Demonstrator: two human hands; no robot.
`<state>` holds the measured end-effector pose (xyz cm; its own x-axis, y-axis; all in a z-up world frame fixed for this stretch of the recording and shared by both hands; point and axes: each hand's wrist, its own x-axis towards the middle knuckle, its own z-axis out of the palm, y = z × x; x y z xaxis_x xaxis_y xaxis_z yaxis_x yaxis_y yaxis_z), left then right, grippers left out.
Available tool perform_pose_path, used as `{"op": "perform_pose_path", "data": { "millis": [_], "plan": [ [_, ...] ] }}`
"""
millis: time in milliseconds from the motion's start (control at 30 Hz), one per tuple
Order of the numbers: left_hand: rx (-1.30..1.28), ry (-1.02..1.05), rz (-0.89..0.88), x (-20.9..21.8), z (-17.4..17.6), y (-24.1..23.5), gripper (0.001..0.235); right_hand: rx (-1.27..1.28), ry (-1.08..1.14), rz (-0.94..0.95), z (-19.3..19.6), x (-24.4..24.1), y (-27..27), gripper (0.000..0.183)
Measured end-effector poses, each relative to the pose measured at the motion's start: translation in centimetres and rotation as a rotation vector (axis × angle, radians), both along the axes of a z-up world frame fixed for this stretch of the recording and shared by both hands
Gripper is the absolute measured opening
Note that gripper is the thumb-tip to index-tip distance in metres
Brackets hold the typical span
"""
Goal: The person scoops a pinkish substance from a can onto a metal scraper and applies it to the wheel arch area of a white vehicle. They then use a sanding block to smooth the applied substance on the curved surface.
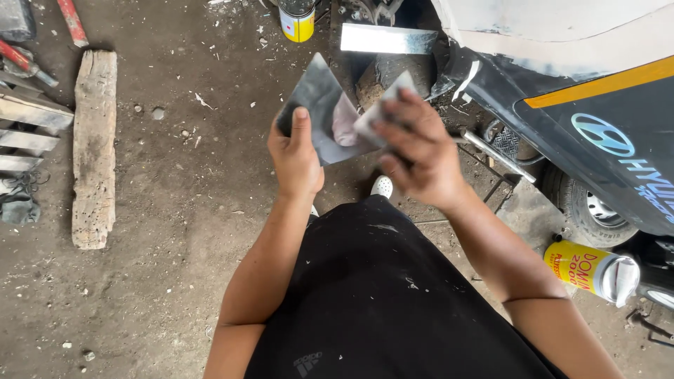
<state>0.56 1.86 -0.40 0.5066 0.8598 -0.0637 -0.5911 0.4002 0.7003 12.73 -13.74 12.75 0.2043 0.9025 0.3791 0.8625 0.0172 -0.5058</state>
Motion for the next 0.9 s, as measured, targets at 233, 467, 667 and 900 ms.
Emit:
{"op": "perform_pose_path", "data": {
  "millis": [233,467,667,900],
  "plan": [
    [0.54,0.583,0.135,-2.1,2.1,-0.4,0.045,-0.13,-0.204,0.0,1.0,-2.1,1.0,0.038],
    [0.435,0.499,0.131,-4.1,2.1,0.0,0.044,-0.133,-0.203,0.045,1.3,-4.2,2.3,0.042],
    [0.388,0.451,0.142,-5.8,1.7,1.6,0.04,-0.142,-0.2,0.107,1.3,-5.4,4.1,0.045],
    [-0.114,-0.125,0.07,-5.8,1.5,2.9,0.035,-0.036,0.686,0.273,-0.5,-5.0,6.7,0.041]
  ]
}}
